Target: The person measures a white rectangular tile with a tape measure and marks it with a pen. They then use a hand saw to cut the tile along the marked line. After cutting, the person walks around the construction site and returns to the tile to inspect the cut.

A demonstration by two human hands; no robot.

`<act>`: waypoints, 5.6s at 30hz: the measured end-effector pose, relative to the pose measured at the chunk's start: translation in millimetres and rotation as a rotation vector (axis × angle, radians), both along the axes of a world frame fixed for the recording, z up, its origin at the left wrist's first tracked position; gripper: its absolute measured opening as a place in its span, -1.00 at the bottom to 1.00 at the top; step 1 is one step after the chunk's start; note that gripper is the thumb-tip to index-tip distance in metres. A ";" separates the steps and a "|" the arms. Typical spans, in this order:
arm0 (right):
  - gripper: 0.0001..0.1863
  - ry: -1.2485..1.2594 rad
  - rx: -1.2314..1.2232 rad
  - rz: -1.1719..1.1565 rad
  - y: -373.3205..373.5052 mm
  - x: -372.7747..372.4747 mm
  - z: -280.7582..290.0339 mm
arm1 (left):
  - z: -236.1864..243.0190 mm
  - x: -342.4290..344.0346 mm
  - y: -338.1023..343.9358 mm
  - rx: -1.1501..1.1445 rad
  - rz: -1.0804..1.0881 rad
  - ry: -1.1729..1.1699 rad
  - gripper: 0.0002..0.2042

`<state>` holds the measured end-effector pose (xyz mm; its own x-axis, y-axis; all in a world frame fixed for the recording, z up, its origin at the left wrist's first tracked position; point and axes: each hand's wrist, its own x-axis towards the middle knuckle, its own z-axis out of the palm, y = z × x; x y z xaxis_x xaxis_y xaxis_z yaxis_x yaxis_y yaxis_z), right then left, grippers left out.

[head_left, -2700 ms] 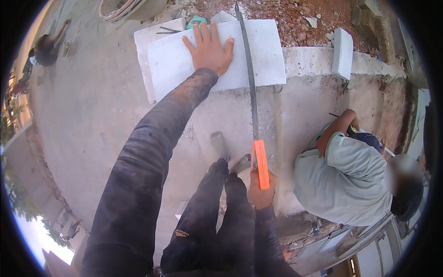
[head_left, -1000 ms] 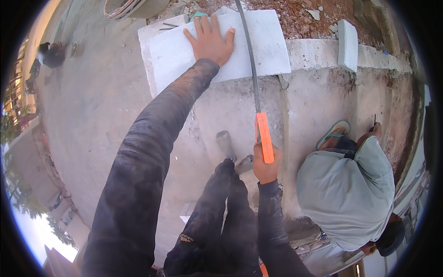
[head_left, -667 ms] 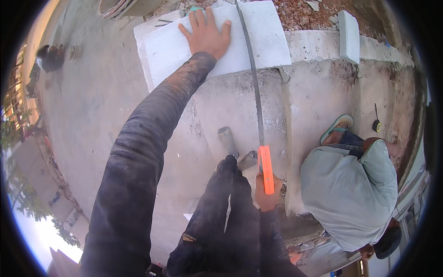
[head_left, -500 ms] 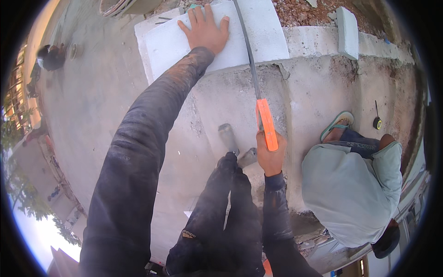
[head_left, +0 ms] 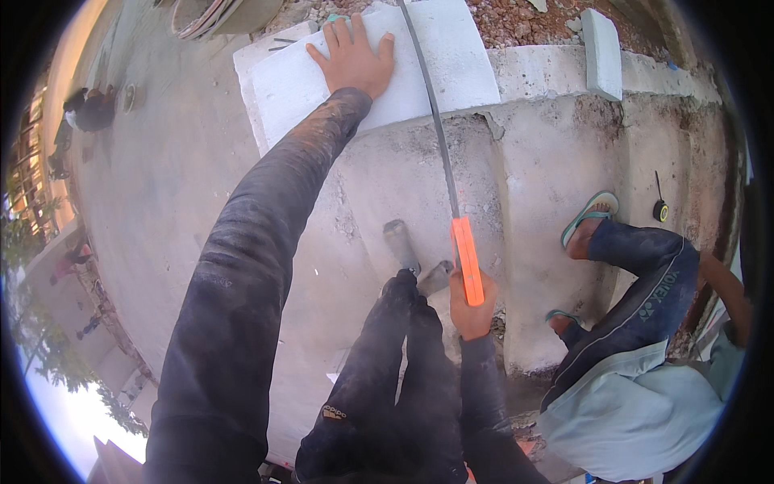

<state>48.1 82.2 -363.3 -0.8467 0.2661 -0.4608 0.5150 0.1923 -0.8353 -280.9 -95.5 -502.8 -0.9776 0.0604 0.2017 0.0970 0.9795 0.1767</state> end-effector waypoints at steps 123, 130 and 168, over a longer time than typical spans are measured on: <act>-0.89 0.141 0.114 0.014 18.8 -0.7 -12.3 | 10.4 67.2 -9.7 -0.098 -0.138 -0.036 -0.36; -0.92 0.114 0.130 0.033 12.2 -56.9 -23.7 | 10.5 72.2 -7.4 -0.129 -0.131 -0.033 -0.36; -0.88 0.162 0.203 0.052 10.6 -76.7 -31.6 | 13.3 63.6 0.7 -0.142 -0.086 -0.029 -0.37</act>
<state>-28.6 92.9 -395.0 -0.9201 0.2932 -0.2597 0.3627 0.3873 -0.8476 -217.3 -94.8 -489.6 -0.9729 0.1697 0.1569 0.1782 0.9831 0.0414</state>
